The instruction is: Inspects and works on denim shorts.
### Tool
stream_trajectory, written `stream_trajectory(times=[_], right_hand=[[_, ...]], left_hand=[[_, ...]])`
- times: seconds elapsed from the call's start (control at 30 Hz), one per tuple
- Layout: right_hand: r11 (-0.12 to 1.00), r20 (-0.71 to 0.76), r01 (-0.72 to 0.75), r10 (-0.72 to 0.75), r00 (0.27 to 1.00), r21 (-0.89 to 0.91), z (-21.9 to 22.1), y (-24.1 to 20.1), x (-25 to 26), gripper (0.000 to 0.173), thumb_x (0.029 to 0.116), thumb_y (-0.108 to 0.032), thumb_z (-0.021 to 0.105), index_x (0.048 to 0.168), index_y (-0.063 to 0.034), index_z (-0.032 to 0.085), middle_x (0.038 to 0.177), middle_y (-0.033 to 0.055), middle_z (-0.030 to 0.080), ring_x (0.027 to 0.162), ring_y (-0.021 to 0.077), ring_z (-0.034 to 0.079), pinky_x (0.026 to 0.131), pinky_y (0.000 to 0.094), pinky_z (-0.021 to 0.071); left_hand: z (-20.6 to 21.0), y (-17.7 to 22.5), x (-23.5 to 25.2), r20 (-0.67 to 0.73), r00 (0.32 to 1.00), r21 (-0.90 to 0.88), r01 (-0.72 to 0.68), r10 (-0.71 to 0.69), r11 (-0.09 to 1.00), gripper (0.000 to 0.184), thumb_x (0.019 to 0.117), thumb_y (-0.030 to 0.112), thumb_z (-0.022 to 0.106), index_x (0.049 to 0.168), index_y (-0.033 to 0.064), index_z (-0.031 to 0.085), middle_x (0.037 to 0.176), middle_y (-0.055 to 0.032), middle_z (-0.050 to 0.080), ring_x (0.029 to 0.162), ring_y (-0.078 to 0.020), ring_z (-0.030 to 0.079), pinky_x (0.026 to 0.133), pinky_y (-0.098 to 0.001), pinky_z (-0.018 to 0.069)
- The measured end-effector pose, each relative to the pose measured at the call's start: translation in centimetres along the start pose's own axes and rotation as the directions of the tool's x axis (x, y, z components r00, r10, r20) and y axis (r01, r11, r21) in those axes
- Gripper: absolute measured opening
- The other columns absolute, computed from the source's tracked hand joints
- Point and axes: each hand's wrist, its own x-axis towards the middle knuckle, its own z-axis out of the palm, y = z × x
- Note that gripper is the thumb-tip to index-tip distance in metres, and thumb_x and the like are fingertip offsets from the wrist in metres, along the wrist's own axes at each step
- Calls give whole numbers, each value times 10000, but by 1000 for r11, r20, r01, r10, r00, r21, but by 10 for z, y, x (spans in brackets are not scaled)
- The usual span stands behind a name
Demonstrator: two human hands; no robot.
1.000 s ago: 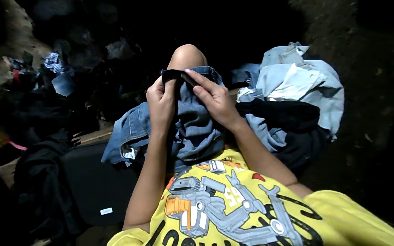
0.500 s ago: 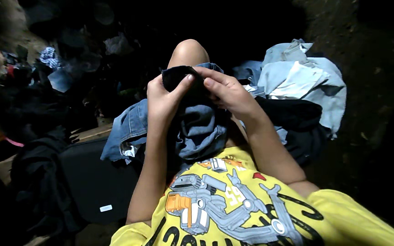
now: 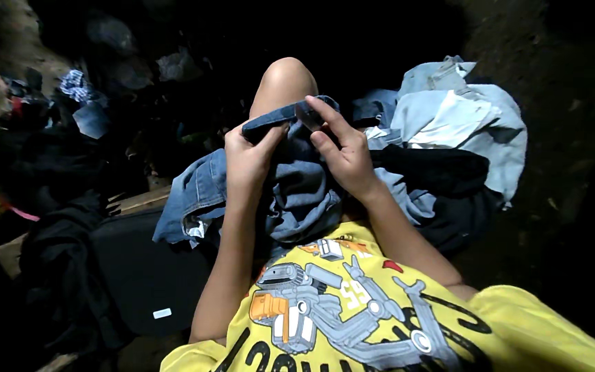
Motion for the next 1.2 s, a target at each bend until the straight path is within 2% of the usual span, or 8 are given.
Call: stream_trajectory(times=[0.23,0.6,0.73,0.83,0.97,1.03,1.13,1.2], right_hand=[[991,37,70,-67,997,-117,0,-5,3,474,1044,-278,534,1482,-96,546,924,106,665,678,172,608,548,337,495],[980,-19,64,-69,997,-188,8,-2,6,487,1053,-301,532,1507,-125,523,837,94,591,610,180,550,486,330,440],[996,-17,66,-67,998,-65,13,1,15,396,1059,-251,506,1415,-126,629,879,88,621,698,170,590,569,342,481],[902,176,-124,54,983,415,-2,-4,27,361,1086,-162,445,1375,-36,622,1302,21,682,1090,-8,637,943,191,518],[633,426,-463,223,877,621,-20,-15,38,348,1081,-148,416,1366,-86,606,756,-131,576,519,-61,403,439,116,319],[678,408,-417,186,894,605,-21,-17,40,344,1079,-141,428,1366,-70,604,868,-129,630,568,-80,434,480,102,347],[915,304,-184,71,950,360,-18,-17,38,365,1076,-187,470,1396,-81,614,1320,-25,669,1030,-55,622,886,158,512],[992,210,-54,29,977,114,-9,-15,31,390,1062,-240,512,1420,-126,615,1125,69,704,910,108,652,779,324,541]], left_hand=[[0,3,2,-46,998,-1,45,-45,999,161,911,-2,616,846,139,653,710,101,682,650,26,657,626,-173,574],[-4,-2,-1,-1,1000,-26,-2,2,1000,199,899,-72,596,876,103,688,766,104,703,706,42,658,683,-166,570],[-5,-7,4,59,997,31,-49,47,998,145,912,-49,623,950,65,704,833,97,712,783,47,667,752,-167,575],[-10,-8,9,83,995,28,-53,51,998,142,929,-33,597,959,51,707,852,92,702,797,42,657,762,-173,569],[-10,-11,11,53,994,92,-103,98,990,119,921,-18,605,928,46,705,842,86,697,788,51,646,752,-166,557],[-5,-8,8,34,988,137,-155,152,978,75,907,24,647,955,42,703,847,101,684,793,76,634,761,-142,547],[1,-5,4,-42,993,107,-108,113,988,41,898,40,704,917,75,694,784,96,700,730,54,660,705,-160,571],[0,-6,5,-57,997,58,-58,61,997,90,882,0,689,885,90,690,754,89,697,702,37,664,677,-171,578]])
